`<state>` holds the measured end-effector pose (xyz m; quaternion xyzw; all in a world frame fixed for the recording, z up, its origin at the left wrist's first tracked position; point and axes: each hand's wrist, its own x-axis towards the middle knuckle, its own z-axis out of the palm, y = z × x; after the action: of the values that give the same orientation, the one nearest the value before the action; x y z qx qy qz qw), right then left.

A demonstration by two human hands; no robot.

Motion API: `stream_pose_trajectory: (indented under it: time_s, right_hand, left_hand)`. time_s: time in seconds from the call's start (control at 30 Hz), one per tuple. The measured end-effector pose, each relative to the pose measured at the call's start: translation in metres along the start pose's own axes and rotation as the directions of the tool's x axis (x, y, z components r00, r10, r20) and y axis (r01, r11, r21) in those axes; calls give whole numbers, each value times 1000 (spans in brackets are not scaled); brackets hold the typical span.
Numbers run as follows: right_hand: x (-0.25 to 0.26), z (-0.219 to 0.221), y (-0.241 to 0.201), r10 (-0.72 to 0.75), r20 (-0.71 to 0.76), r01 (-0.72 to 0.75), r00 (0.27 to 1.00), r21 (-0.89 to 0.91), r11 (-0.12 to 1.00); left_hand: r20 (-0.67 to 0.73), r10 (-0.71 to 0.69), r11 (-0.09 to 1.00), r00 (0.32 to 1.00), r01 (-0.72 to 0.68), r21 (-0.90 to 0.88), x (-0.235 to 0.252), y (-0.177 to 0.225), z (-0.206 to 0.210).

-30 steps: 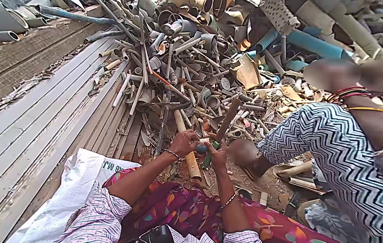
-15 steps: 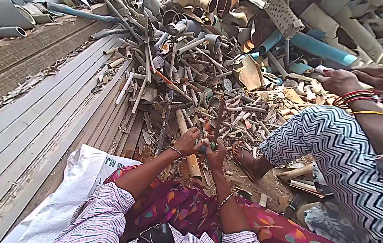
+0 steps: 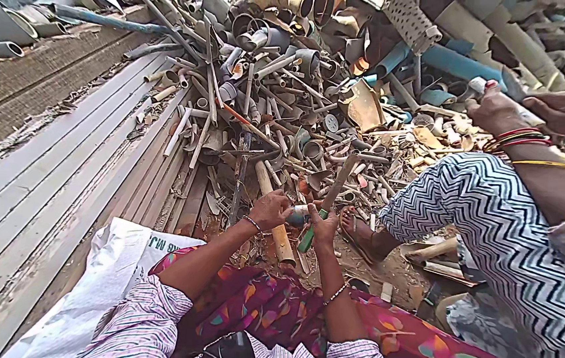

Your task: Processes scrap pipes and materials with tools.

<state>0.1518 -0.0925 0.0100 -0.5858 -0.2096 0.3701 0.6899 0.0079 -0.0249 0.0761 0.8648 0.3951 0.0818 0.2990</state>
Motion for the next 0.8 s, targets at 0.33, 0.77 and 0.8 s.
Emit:
stream_pose_trajectory:
  time_s: [0.33,0.77,0.8]
  right_hand:
    - [-10,12,-11,168,164,-205,972,247,947]
    - [-13,10,-14,164,153,-206,974,319,925]
    - [-12,9,-14,164,159,-207,974,316,926]
  left_hand:
    - [-133,51,979,990,-76,-189,-4,-4,10]
    - [-125,-144,976,982,121,-180,-9,7,-2]
    - [-111,-149,976,983,128,-174,-8,7,-2]
